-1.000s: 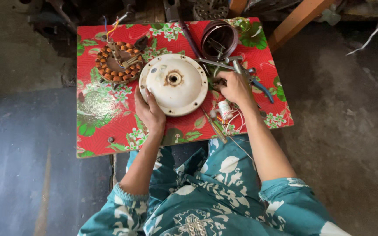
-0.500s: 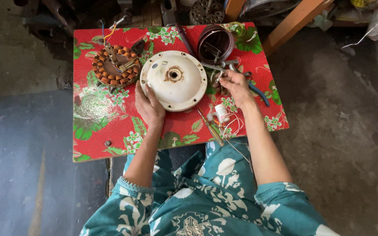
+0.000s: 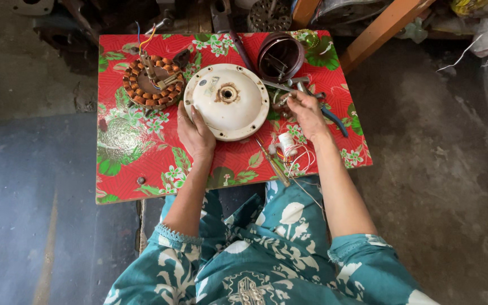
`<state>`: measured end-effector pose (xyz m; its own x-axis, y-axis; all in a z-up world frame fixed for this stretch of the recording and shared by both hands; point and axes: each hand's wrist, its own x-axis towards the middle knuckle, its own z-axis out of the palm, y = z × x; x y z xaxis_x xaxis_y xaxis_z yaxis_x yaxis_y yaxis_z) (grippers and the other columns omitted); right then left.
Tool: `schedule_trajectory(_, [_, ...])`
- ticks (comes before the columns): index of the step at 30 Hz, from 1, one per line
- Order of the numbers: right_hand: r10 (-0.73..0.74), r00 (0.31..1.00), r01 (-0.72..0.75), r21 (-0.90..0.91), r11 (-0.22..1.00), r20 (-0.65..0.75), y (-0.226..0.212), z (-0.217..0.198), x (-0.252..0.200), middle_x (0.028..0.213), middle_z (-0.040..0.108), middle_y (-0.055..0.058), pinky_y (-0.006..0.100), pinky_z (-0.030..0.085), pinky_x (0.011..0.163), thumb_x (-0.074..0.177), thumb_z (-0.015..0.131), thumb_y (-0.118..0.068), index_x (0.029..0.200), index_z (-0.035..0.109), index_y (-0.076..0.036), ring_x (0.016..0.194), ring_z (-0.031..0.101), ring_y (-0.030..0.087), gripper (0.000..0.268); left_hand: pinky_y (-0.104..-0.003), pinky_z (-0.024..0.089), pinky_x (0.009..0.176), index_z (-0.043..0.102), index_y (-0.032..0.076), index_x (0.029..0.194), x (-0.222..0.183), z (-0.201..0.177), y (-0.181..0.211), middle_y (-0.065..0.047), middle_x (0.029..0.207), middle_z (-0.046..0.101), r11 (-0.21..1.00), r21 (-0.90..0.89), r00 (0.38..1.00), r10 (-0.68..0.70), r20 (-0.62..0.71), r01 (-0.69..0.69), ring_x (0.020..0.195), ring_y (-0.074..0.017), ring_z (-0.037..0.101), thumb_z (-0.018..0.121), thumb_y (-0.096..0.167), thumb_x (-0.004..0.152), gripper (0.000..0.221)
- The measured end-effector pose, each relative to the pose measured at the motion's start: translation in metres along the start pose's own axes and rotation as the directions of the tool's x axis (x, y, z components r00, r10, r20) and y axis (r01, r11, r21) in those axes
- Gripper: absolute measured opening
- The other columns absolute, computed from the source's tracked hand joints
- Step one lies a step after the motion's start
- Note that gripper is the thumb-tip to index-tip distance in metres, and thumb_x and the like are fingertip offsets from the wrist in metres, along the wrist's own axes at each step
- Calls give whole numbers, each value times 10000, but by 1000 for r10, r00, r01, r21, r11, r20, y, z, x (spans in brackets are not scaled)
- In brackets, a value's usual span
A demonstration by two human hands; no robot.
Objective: The person disassembles a ceiling fan motor housing by removing the top and bottom covers, and then uses a screwdriver to thread a wire through a component.
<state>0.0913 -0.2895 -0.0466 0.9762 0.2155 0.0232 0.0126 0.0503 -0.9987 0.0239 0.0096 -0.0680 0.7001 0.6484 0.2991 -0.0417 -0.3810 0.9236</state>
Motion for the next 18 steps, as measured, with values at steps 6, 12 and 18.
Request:
schedule_trajectory(6, [-201,975,176,-229,957,-92,-11,23,-19,940,711,-15,226,498,781,1040,635,-101,1154,711,-87,835,594,68,137,-479,472,1035,526,-29,1443,0,0,-1,-279,1366,626,998,44,999,44,-12,-43,1233,-433,612,474,365,1077,540])
schedule_trajectory(12, [-162,965,78,-364,928,-207,-16,32,-28,758,623,-67,224,309,578,1043,616,-134,1170,697,-110,612,386,46,153,-469,476,1041,516,-31,1445,2,-2,0,-272,1370,620,1000,22,1000,9,13,-9,1239,-424,616,468,385,1064,566])
schedule_trajectory(18, [-321,931,256,-314,914,-176,-4,30,-18,831,633,-54,208,370,654,1052,618,-89,1167,677,-61,722,467,38,133,-405,507,1044,511,-60,1434,1,-2,-4,-268,1343,649,990,-134,999,-36,28,40,1222,-346,662,520,286,1062,508])
